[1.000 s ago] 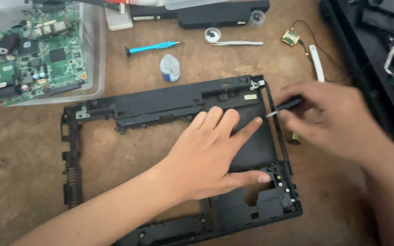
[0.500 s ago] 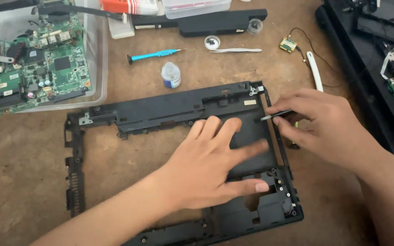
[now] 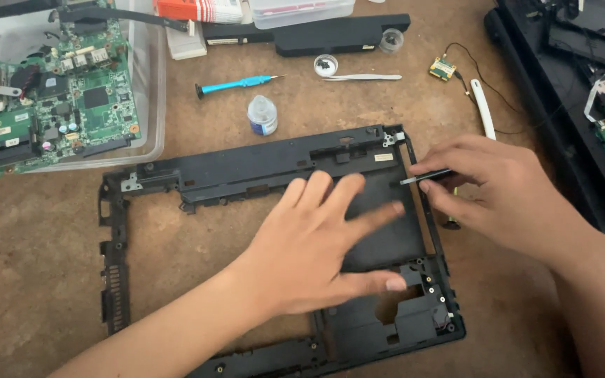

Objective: Cleaning laptop components with a toothbrush and disassembling parts using a screwdriver as part of a chassis repair.

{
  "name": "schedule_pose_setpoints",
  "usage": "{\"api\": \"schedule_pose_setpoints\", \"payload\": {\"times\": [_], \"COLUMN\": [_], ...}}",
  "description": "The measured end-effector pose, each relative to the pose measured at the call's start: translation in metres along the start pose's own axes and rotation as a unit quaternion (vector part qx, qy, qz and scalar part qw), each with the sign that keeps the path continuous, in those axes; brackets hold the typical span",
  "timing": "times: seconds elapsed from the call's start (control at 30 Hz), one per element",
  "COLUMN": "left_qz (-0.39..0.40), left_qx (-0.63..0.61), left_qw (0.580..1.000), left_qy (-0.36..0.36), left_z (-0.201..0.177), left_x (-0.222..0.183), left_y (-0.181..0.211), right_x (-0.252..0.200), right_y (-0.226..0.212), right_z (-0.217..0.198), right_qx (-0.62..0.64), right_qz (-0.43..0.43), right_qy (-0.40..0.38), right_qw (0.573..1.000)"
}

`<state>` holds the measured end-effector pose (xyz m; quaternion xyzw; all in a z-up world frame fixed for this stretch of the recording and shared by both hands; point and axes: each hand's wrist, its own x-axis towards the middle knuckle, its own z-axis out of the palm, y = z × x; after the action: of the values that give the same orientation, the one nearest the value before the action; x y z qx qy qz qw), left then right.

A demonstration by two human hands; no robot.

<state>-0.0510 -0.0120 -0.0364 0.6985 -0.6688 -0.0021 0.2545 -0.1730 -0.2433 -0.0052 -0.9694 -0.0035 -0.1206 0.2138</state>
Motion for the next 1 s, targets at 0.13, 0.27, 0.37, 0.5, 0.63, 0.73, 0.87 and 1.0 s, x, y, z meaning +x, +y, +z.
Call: {"api": "schedule_pose_setpoints", "payload": {"times": [0.13, 0.27, 0.37, 0.5, 0.63, 0.73, 0.87, 1.0], "left_qz": [-0.003, 0.026, -0.077, -0.061, -0.180, -0.157, -0.208, -0.249], "left_qx": [0.057, 0.092, 0.091, 0.112, 0.055, 0.038, 0.071, 0.031], "left_qw": [0.998, 0.995, 0.993, 0.980, 0.966, 0.965, 0.957, 0.952], "left_qy": [0.025, 0.033, 0.018, 0.154, 0.175, 0.205, 0.191, 0.176], "left_z": [-0.004, -0.018, -0.031, -0.050, -0.054, -0.050, -0.035, -0.029], "left_x": [0.000, -0.004, -0.022, -0.044, -0.050, -0.042, -0.023, -0.008], "left_y": [0.006, 0.007, 0.006, -0.005, -0.038, -0.064, -0.086, -0.099], "right_x": [-0.002, -0.003, -0.003, 0.017, 0.058, 0.096, 0.136, 0.142], "right_y": [0.009, 0.020, 0.014, -0.005, -0.029, -0.048, -0.056, -0.056], "right_z": [-0.008, -0.012, -0.003, -0.002, -0.005, 0.000, 0.018, 0.027], "right_qx": [0.016, 0.007, 0.032, 0.122, 0.035, 0.005, 0.010, 0.009], "right_qz": [0.021, 0.090, 0.183, 0.090, -0.117, -0.212, -0.290, -0.266], "right_qy": [0.019, 0.096, 0.145, 0.147, 0.101, 0.090, 0.073, 0.066], "right_qw": [0.999, 0.991, 0.972, 0.977, 0.987, 0.973, 0.954, 0.962]}}
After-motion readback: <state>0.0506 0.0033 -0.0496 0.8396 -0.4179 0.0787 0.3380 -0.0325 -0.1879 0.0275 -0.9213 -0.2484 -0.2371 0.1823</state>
